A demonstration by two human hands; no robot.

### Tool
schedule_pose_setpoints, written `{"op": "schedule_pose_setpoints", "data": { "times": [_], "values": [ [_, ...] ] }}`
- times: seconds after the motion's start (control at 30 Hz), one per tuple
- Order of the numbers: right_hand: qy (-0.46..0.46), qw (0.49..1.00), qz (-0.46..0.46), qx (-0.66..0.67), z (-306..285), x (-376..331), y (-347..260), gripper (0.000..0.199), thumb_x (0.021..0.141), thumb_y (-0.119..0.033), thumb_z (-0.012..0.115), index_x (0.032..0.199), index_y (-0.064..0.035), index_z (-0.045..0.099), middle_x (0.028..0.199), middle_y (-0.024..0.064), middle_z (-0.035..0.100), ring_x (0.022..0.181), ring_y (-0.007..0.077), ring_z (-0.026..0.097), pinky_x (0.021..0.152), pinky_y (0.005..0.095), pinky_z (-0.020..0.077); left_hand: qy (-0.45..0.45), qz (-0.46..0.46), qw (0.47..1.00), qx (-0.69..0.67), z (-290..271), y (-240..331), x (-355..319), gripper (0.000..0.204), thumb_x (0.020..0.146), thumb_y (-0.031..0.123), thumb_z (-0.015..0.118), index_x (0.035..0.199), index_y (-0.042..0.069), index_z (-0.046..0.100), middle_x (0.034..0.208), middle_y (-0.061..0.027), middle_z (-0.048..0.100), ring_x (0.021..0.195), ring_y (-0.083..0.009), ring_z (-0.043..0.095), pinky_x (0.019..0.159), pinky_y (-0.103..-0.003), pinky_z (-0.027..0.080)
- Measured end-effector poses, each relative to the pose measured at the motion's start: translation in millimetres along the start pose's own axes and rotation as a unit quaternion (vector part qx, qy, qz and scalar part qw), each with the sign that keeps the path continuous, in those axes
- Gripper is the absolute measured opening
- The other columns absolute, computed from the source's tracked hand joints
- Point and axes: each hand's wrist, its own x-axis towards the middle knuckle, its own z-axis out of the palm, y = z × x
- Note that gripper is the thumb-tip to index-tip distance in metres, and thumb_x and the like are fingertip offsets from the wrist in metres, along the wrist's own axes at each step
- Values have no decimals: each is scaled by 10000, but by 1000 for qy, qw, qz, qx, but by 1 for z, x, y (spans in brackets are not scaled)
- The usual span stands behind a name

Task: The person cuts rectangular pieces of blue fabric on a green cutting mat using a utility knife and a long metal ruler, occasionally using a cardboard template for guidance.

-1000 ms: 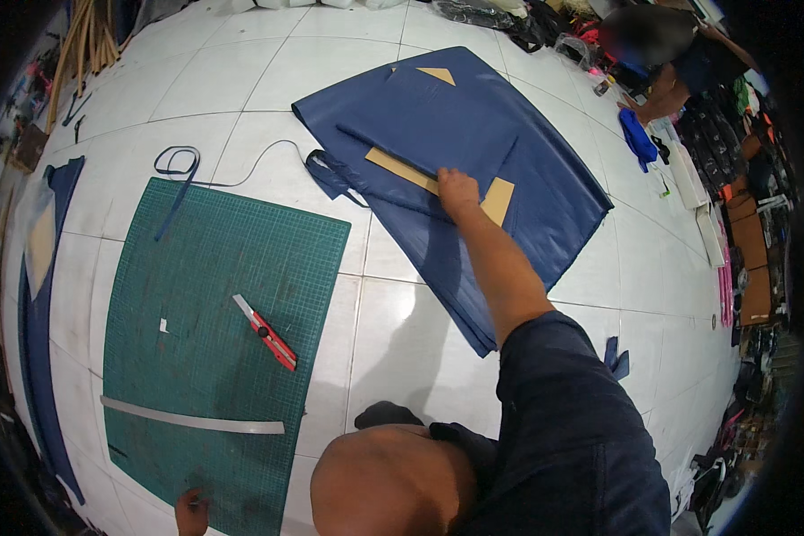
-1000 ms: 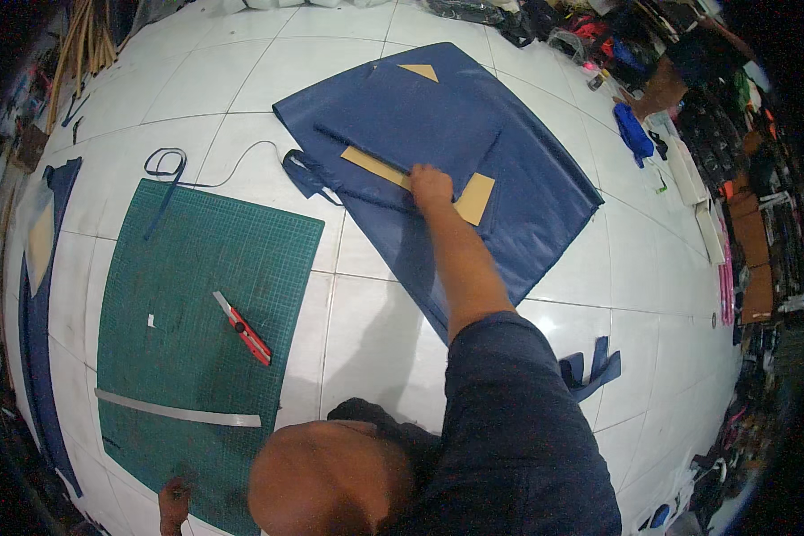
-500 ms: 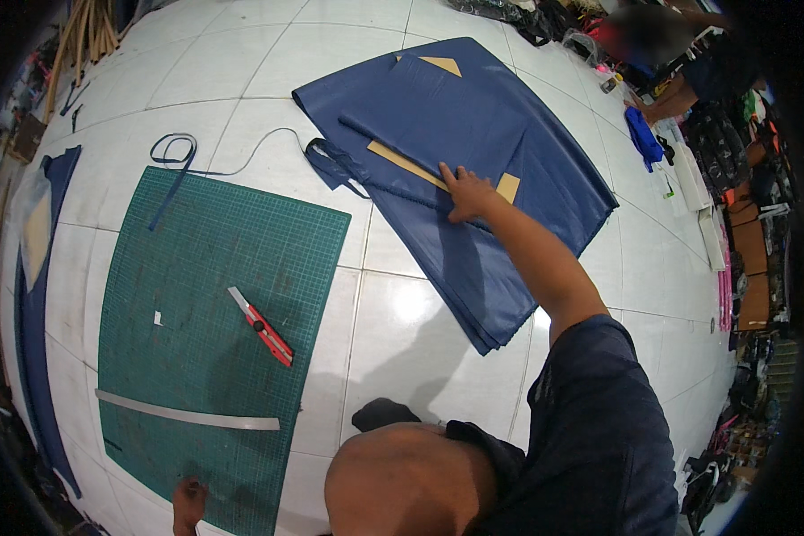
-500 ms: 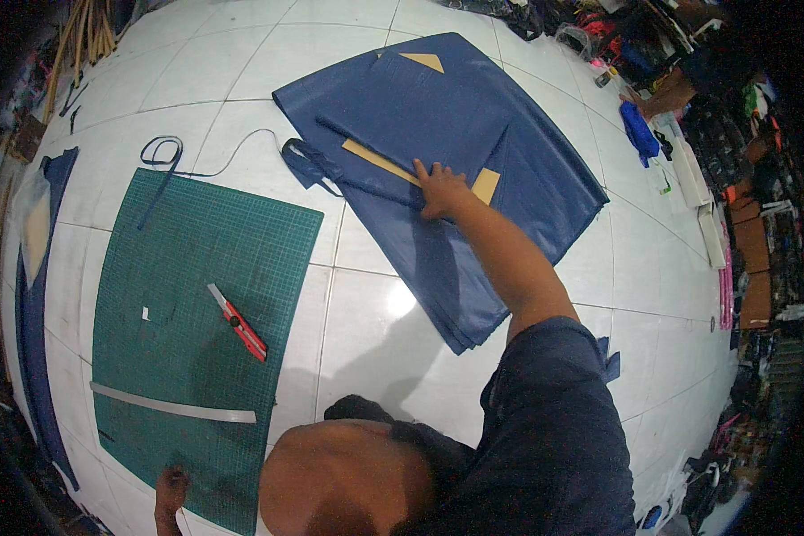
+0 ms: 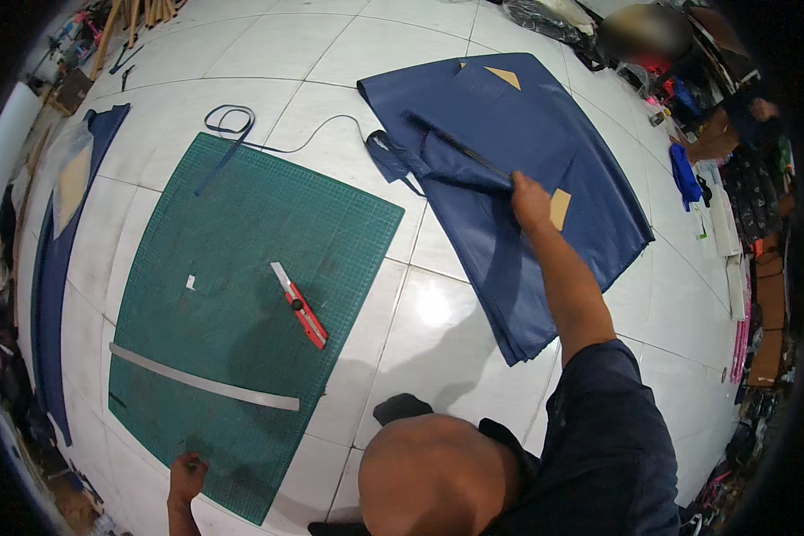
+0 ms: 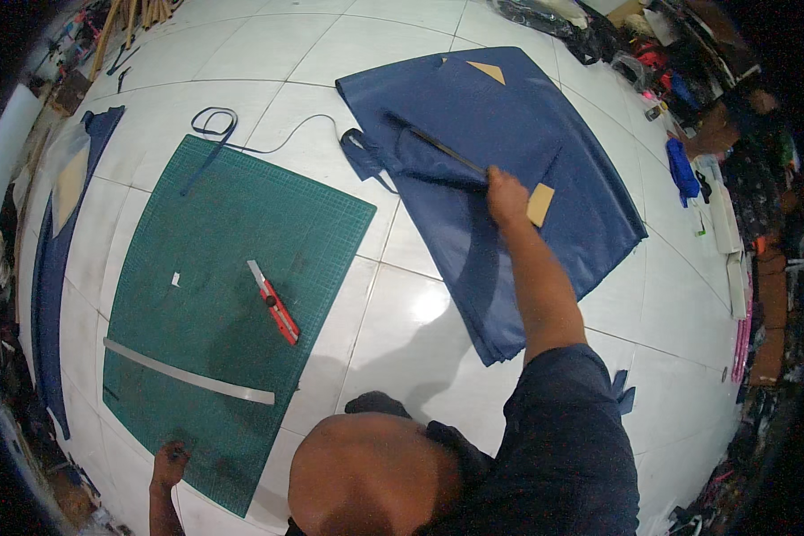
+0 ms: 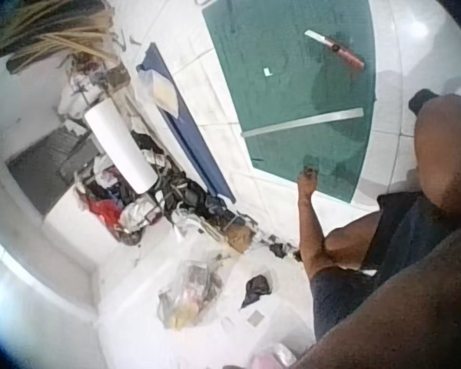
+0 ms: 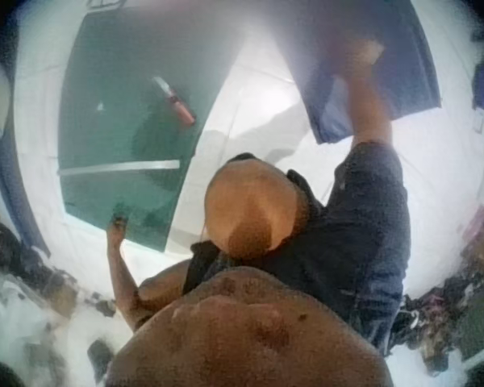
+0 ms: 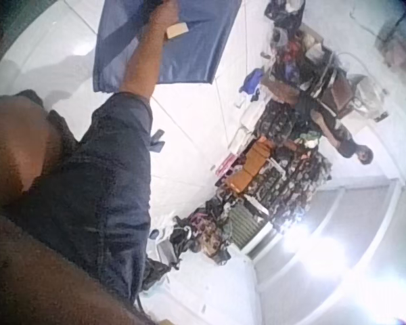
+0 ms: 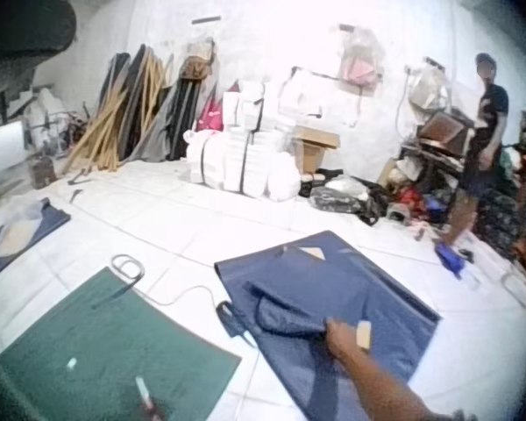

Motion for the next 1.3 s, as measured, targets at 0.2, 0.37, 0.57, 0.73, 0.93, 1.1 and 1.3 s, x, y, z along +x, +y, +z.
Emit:
{"op": "schedule_pose_setpoints", "data": {
  "times": [0.2,0.37,0.57,0.73,0.93,1.1,1.3],
  "values": [
    [116,993,36,-13,-100,52,35,259,929,-99,461,1141,-135,606,1067,168,713,1006,408,684,842,553,523,43,38,996,-74,-12,18,-12,164,871,67,641,994,-36,675,894,-188,725,823,-285,719,729,-368,556],
    [118,984,13,-129,-243,90,25,448,892,-99,483,1303,-229,607,1181,147,706,1056,366,690,876,519,532,93,39,995,3,-30,30,-8,195,905,107,648,1039,-32,673,916,-180,724,864,-276,714,762,-388,550],
    [138,977,-128,-95,-367,56,-99,692,796,85,493,1424,-195,574,1338,162,646,1198,313,652,1027,434,516,301,105,948,-1,-143,136,-29,382,958,168,662,1292,-14,629,1181,-179,695,1098,-256,660,961,-383,507],
    [213,877,-428,54,-369,31,-258,513,839,-46,723,1327,-181,640,1207,118,716,1075,295,719,929,404,606,470,244,848,34,-204,227,-85,571,937,325,697,1426,78,538,1418,-178,557,1333,-314,513,1132,-478,381],
    [289,565,-726,266,-345,-48,-498,389,824,-58,722,1202,-137,672,1050,86,735,943,264,730,805,357,581,488,246,806,228,-191,248,-165,975,780,496,804,1544,74,370,1515,-209,445,1419,-374,421,1163,-490,364],
    [277,400,-804,341,-257,-150,-602,388,923,-153,566,1306,-173,622,1240,81,673,1210,279,625,1048,474,489,385,-36,897,215,-77,175,-154,723,816,191,736,1475,78,463,1373,-232,577,1181,-403,614,993,-470,512],
    [75,633,-715,285,-89,-267,-585,513,913,-181,651,1412,-180,534,1432,117,495,1351,353,461,1138,505,366,171,-174,969,-35,53,74,-129,369,890,58,609,1255,32,652,1108,-285,681,1020,-460,662,935,-490,519]
  ]
}}
